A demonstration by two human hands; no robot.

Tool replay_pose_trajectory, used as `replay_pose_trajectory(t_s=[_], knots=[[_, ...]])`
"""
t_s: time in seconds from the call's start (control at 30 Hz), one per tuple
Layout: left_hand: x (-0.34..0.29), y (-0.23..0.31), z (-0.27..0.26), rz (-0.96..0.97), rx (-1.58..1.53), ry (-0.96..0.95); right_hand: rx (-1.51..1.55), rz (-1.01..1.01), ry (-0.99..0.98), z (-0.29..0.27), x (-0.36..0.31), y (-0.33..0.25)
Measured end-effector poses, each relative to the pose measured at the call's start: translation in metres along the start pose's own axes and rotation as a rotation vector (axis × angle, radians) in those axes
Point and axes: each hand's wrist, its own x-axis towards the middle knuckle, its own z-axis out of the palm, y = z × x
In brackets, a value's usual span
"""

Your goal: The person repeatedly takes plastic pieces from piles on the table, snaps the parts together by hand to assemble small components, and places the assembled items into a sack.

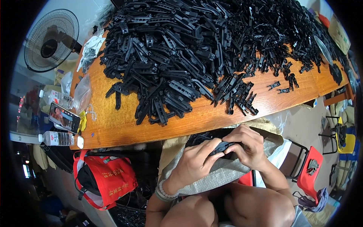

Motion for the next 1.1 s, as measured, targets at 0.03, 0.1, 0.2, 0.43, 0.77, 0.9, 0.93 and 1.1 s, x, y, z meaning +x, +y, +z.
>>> replay_pose_trajectory(t_s=[0.03, 0.1, 0.2, 0.43, 0.77, 0.9, 0.93, 1.1], knots=[[-0.001, -0.001, 0.0, -0.02, 0.014, -0.003, 0.002, -0.002, 0.0, 0.0, 0.0, -0.001], [-0.002, -0.001, 0.0, -0.055, -0.01, -0.02, 0.071, 0.085, -0.033, -0.001, 0.003, -0.003], [0.004, -0.006, -0.012, -0.053, -0.007, -0.065, 0.155, 0.199, -0.183, -0.007, 0.001, -0.001], [0.021, -0.037, -0.035, -0.014, 0.78, 0.344, -0.17, 0.304, 0.074, -0.033, 0.005, 0.009], [0.009, -0.057, -0.061, -0.194, 0.675, 0.612, -0.558, 0.194, 0.1, -0.056, 0.023, 0.051], [0.003, -0.057, -0.07, -0.122, 0.71, 0.437, -0.562, 0.152, 0.05, -0.057, 0.025, 0.059], [0.004, -0.055, -0.068, -0.136, 0.714, 0.39, -0.585, 0.156, 0.063, -0.057, 0.024, 0.061], [0.008, -0.068, -0.067, 0.094, 0.755, 0.379, -0.321, 0.215, 0.201, -0.066, 0.005, 0.073]])
